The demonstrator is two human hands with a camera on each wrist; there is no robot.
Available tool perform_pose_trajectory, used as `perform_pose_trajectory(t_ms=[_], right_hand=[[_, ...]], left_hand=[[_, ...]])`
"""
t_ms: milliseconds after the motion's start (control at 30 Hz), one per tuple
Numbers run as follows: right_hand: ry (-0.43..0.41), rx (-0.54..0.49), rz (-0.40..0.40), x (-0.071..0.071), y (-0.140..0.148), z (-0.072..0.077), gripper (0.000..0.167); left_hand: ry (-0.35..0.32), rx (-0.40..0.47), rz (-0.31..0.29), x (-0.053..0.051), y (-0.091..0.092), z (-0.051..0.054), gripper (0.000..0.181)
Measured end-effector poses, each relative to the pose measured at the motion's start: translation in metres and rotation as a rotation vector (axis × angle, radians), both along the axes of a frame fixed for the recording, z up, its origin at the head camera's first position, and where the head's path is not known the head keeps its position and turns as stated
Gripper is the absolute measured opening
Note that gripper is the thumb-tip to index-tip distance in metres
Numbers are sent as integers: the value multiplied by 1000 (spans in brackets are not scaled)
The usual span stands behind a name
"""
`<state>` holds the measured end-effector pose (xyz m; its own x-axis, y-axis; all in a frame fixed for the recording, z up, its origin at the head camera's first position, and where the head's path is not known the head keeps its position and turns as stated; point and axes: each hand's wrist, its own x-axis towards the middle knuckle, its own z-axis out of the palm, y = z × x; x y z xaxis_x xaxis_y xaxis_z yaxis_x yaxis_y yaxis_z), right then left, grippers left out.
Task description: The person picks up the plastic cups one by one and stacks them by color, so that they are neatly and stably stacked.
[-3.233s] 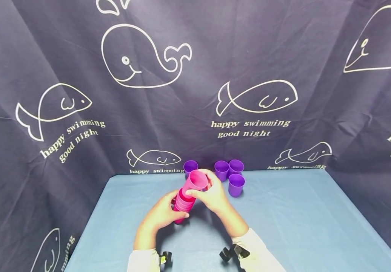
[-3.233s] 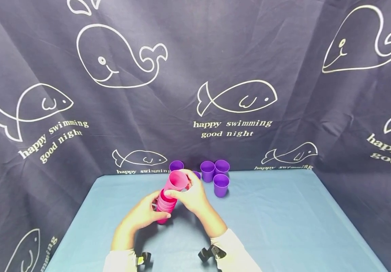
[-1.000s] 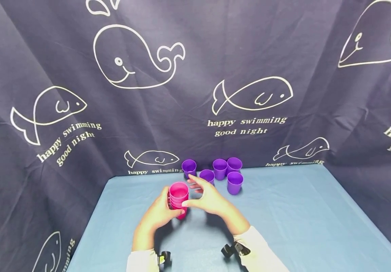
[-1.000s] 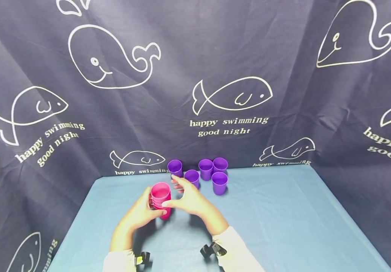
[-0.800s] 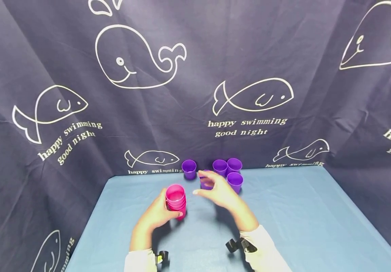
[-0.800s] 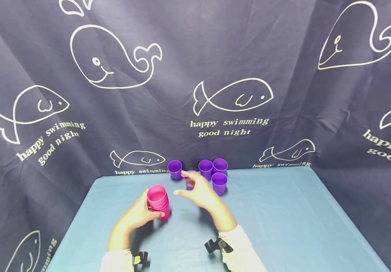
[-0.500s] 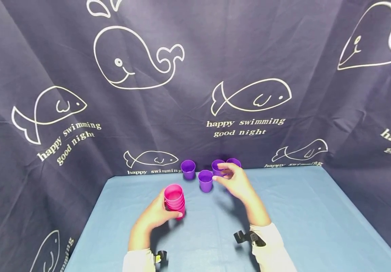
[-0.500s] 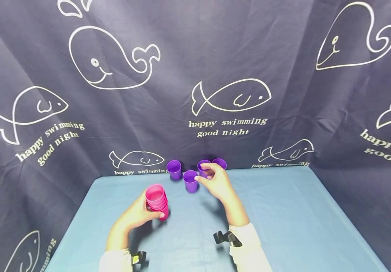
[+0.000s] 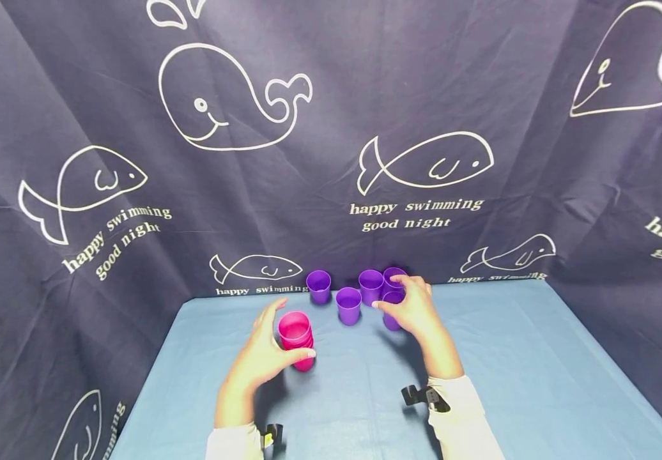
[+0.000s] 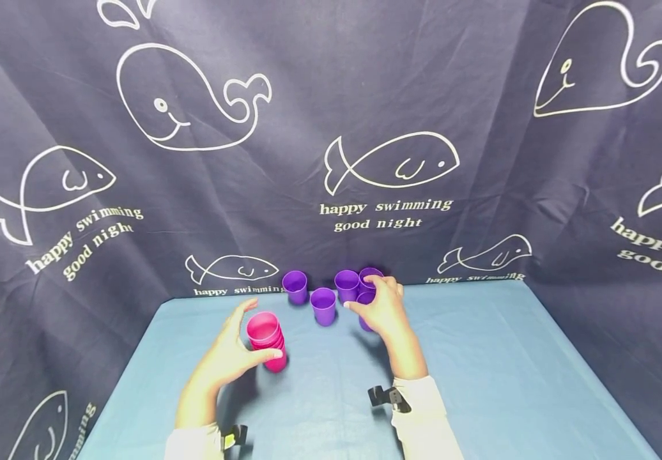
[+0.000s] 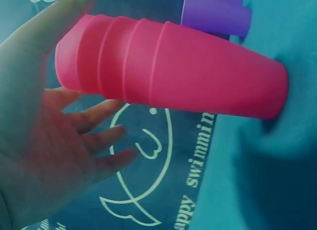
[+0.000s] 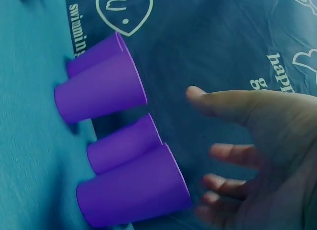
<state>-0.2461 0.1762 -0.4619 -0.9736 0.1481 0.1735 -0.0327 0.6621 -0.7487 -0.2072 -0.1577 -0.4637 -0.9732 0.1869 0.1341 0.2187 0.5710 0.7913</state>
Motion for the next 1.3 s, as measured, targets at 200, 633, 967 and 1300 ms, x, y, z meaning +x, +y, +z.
perform_pose_trajectory(t_ms=[200,633,967,1300], right_hand=[[-194,-17,-20,1,4,-8,92],[-231,-87,25,-3,12,-23,97],[-260,-89,48,-6,12,-29,88],[-271,-119,57,-8,12,-31,74]], left_hand=[[239,-39,19,4,9,15,104],[472,52,14,16,39,34,67],[547,186,-81,21,63,27,56],[428,356,-226,30,91,20,57]])
